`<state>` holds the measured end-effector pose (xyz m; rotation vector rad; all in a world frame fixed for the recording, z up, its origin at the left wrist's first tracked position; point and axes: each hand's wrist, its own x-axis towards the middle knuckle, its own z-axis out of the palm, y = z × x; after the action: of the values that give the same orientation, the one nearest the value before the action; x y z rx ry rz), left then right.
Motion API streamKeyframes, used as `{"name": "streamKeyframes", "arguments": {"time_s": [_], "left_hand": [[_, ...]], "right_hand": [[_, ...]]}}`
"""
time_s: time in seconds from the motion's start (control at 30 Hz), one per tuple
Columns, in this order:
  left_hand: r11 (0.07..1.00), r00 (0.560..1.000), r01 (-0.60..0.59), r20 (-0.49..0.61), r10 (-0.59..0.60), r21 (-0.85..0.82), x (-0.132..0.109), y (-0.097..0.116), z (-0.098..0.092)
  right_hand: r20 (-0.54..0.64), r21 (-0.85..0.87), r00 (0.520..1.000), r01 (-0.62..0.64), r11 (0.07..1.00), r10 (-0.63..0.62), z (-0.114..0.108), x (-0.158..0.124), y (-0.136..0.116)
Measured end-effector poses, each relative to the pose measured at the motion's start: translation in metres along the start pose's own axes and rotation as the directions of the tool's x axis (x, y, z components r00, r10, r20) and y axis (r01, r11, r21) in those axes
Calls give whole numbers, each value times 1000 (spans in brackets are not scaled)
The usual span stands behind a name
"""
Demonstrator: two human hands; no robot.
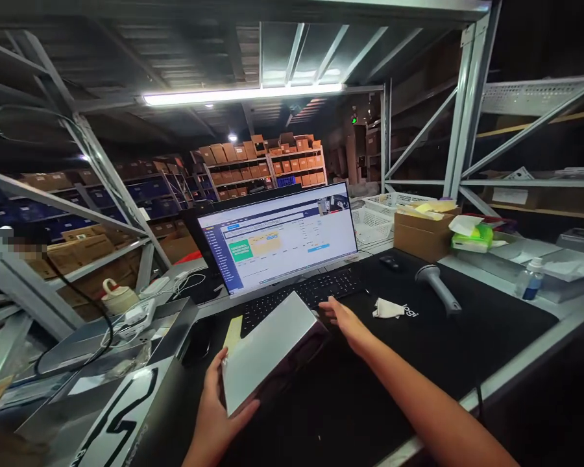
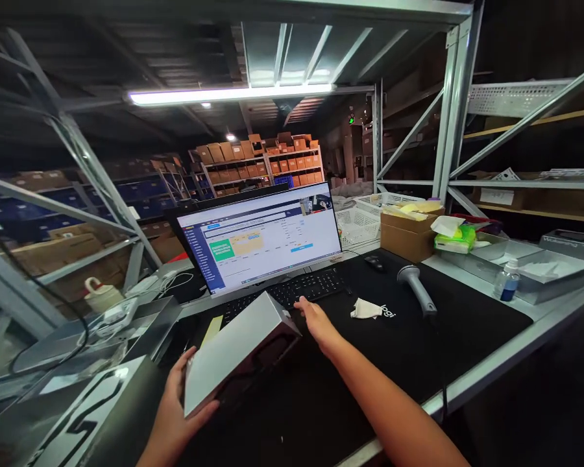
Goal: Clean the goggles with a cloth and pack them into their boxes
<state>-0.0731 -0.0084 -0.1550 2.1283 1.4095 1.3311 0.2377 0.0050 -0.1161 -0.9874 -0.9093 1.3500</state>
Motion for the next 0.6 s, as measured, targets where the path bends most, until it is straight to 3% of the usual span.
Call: {"name": "streamKeyframes", "arguments": {"time_s": [0.13,0.3,0.5,0.6], "left_hand": [[997,998,12,61,-7,-81,-2,-1,-9],[999,998,-10,66,12,-42,-9,0,-13],[999,996,5,93,0,-50,-11,-3,-10],[997,993,48,110,-41,-65,-8,-4,-9]], "right_hand": [[73,-138,997,-3,990,13,-6,6,0],[77,-245,996,57,968,-39,-7,4,4],[298,-326,945,-34,945,137,-21,1,-2],[331,-344,926,-62,937,182,-23,6,2]]}}
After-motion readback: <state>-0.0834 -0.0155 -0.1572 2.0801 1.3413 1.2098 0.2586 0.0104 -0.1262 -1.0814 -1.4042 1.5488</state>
